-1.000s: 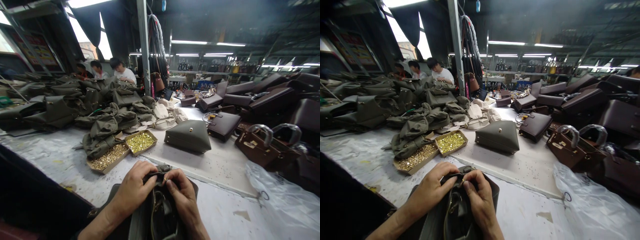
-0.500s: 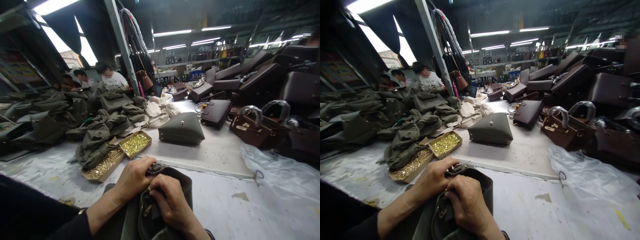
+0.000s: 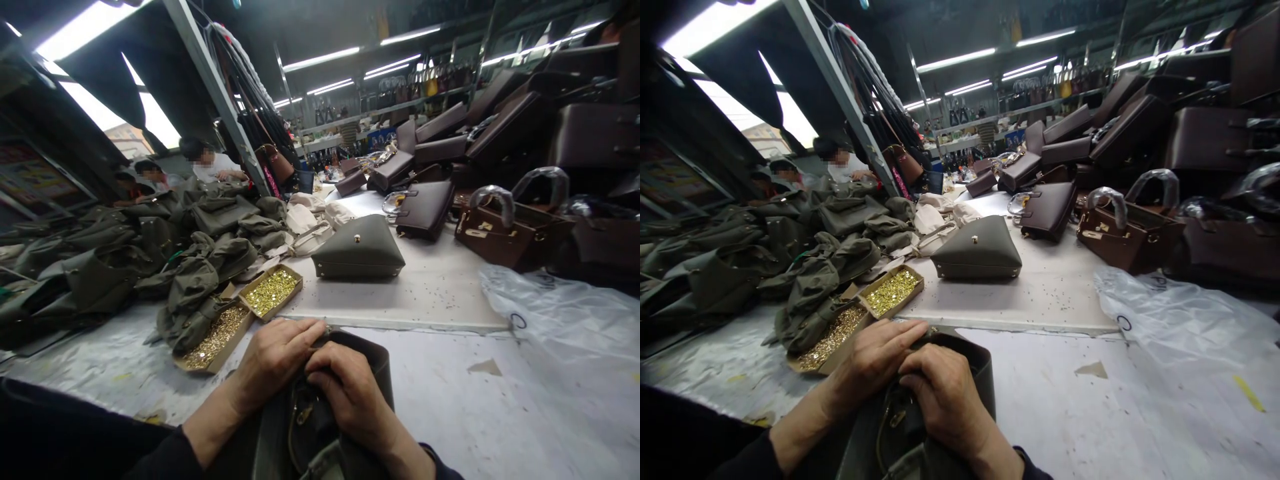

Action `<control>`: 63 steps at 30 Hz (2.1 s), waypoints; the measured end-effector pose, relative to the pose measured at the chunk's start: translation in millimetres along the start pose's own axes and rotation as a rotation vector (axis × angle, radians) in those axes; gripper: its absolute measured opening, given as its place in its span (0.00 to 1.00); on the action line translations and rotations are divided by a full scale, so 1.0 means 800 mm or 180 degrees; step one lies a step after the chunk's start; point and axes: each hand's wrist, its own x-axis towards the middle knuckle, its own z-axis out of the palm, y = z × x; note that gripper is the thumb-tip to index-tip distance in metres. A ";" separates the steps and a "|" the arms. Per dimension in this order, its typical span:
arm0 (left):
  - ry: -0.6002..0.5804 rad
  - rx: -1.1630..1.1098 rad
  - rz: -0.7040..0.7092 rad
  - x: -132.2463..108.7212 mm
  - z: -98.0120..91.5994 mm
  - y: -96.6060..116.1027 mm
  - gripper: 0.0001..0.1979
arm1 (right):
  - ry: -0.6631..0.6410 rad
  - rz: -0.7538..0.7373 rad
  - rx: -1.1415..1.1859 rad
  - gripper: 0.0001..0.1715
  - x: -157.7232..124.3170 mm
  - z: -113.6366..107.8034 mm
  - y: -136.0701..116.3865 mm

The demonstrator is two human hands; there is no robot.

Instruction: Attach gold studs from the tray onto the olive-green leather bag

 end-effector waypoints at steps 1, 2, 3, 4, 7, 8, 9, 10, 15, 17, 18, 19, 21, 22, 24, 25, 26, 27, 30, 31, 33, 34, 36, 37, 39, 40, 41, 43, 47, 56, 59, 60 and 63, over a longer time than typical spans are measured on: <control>0.0022 -0.0096 -0.0118 0.002 0.001 0.000 0.17 | 0.0052 -0.0012 0.0025 0.04 0.000 0.000 0.002; 0.0043 -0.0236 -0.0290 0.004 0.003 0.001 0.16 | 0.0108 -0.0006 0.0043 0.04 0.000 0.001 0.004; 0.0066 -0.0408 -0.0524 0.006 0.004 0.002 0.15 | 0.0154 0.0022 0.0058 0.05 0.000 0.001 0.006; 0.0088 -0.0594 -0.0830 0.009 0.006 0.003 0.14 | 0.0203 0.0067 0.0070 0.05 0.000 0.002 0.007; 0.0057 -0.1220 -0.1958 0.018 0.010 0.004 0.13 | 0.0389 0.0229 0.0072 0.05 0.001 0.003 0.012; 0.0012 -0.1444 -0.2295 0.021 0.011 0.003 0.13 | 0.0460 0.0267 0.0060 0.06 0.000 0.003 0.014; -0.0029 -0.1670 -0.2572 0.023 0.012 0.002 0.13 | 0.0516 0.0289 0.0039 0.06 0.000 0.003 0.016; -0.0064 -0.1888 -0.2785 0.026 0.012 0.000 0.13 | 0.0554 0.0298 0.0009 0.07 0.000 0.004 0.017; 0.0001 -0.2628 -0.3422 0.030 0.014 -0.003 0.16 | 0.0610 0.0275 -0.0129 0.09 -0.001 0.004 0.023; 0.0134 -0.2757 -0.3535 0.030 0.015 0.000 0.17 | 0.0666 0.0254 -0.0266 0.10 -0.002 0.006 0.025; 0.0220 -0.2795 -0.3576 0.030 0.016 0.003 0.17 | 0.0723 0.0239 -0.0393 0.10 -0.003 0.007 0.025; 0.0290 -0.2824 -0.3609 0.031 0.017 0.006 0.17 | 0.0792 0.0220 -0.0551 0.11 -0.004 0.008 0.026; 0.0390 -0.2833 -0.3658 0.030 0.019 0.011 0.16 | 0.0926 0.0156 -0.0911 0.11 -0.006 0.010 0.029; 0.0436 -0.2813 -0.3679 0.029 0.021 0.013 0.16 | 0.0950 0.0105 -0.1083 0.12 -0.007 0.010 0.030; 0.0525 -0.2756 -0.3724 0.026 0.023 0.016 0.15 | 0.0908 -0.0033 -0.1372 0.14 -0.009 0.010 0.032; 0.0565 -0.2747 -0.3750 0.023 0.024 0.017 0.14 | 0.0882 -0.0108 -0.1482 0.15 -0.010 0.010 0.032; 0.0607 -0.2758 -0.3776 0.021 0.025 0.018 0.14 | 0.0864 -0.0176 -0.1562 0.16 -0.010 0.010 0.033; 0.0638 -0.2785 -0.3797 0.018 0.025 0.018 0.13 | 0.0856 -0.0230 -0.1612 0.17 -0.010 0.010 0.033; 0.0647 -0.2860 -0.3820 0.012 0.025 0.020 0.14 | 0.0866 -0.0343 -0.1672 0.18 -0.009 0.012 0.033; 0.0624 -0.2868 -0.3803 0.011 0.025 0.020 0.14 | 0.0869 -0.0377 -0.1695 0.18 -0.009 0.012 0.033; 0.0554 -0.2849 -0.3738 0.010 0.024 0.021 0.14 | 0.0888 -0.0450 -0.1766 0.18 -0.008 0.013 0.034; 0.0527 -0.2830 -0.3707 0.010 0.024 0.021 0.14 | 0.0897 -0.0489 -0.1816 0.17 -0.007 0.014 0.034; 0.0480 -0.2819 -0.3680 0.010 0.024 0.022 0.14 | 0.0895 -0.0548 -0.1910 0.16 -0.007 0.014 0.035; 0.0473 -0.2821 -0.3685 0.010 0.024 0.022 0.14 | 0.0885 -0.0559 -0.1943 0.16 -0.007 0.014 0.035; 0.0469 -0.2828 -0.3699 0.009 0.024 0.022 0.14 | 0.0839 -0.0529 -0.1979 0.15 -0.007 0.014 0.036; 0.0478 -0.2820 -0.3698 0.008 0.024 0.022 0.13 | 0.0816 -0.0499 -0.1990 0.15 -0.007 0.014 0.037; 0.0491 -0.2810 -0.3694 0.008 0.024 0.023 0.13 | 0.0802 -0.0473 -0.2003 0.14 -0.006 0.014 0.037; 0.0510 -0.2815 -0.3679 0.006 0.026 0.023 0.13 | 0.0791 -0.0452 -0.2037 0.13 -0.005 0.014 0.037; 0.0532 -0.2866 -0.3663 0.003 0.028 0.024 0.13 | 0.0793 -0.0456 -0.2114 0.12 -0.003 0.015 0.034; 0.0518 -0.2688 -0.3655 0.001 0.032 0.024 0.12 | 0.0774 -0.0372 -0.2099 0.10 -0.001 0.013 0.032; 0.0525 -0.2648 -0.3623 0.003 0.030 0.025 0.12 | 0.0763 -0.0296 -0.2083 0.10 0.000 0.014 0.032; 0.0528 -0.2634 -0.3617 0.004 0.029 0.025 0.12 | 0.0766 -0.0280 -0.2073 0.10 0.000 0.015 0.032; 0.0535 -0.2581 -0.3605 0.006 0.028 0.026 0.12 | 0.0792 -0.0257 -0.2056 0.11 -0.001 0.015 0.031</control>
